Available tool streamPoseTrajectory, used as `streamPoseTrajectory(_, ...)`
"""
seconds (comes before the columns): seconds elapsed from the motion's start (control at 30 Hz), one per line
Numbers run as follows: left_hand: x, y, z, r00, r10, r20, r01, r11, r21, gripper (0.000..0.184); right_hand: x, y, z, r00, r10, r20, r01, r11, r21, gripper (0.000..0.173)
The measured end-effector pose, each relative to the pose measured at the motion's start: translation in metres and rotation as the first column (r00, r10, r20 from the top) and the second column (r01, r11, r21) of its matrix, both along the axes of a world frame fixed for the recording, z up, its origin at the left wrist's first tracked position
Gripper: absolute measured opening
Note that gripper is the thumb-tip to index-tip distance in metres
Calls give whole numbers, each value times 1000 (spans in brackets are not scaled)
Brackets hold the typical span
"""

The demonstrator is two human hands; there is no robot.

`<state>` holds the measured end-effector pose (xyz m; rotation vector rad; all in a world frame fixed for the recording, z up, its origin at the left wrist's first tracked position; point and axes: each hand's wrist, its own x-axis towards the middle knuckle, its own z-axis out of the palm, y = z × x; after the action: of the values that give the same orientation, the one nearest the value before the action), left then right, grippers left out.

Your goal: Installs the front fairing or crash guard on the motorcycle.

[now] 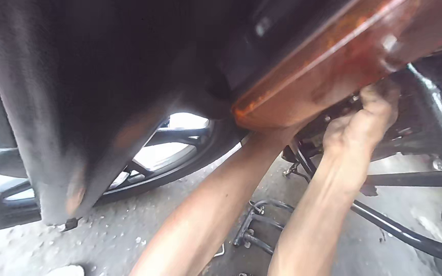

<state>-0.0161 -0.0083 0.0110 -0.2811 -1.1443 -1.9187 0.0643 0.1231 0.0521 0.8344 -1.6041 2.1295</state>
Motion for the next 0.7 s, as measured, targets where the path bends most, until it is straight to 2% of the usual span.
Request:
streamPoseTrajectory(0.17, -2, -1, 2, 998, 66, -8, -66, 998, -7, 46, -6, 4, -6, 995, 18, -97, -17, 1000, 9, 17)
streamPoseTrajectory(0.33, -3, 2, -2, 985, 117, -124, -122, 992, -35, 38, -10, 9, -13, 959, 9, -284, 29, 991, 128, 21)
streamPoseTrajectory(0.5, -4, 10, 1, 975, 109, -196, -89, 990, 107, 35, -4, 2, -11, 934, -96, -345, 128, 989, 71, 17)
streamPoseTrajectory(0.7, -16, 11, -2, 938, 38, -343, 24, 984, 174, 31, 3, -6, -14, 866, -298, -400, 345, 937, 49, 30)
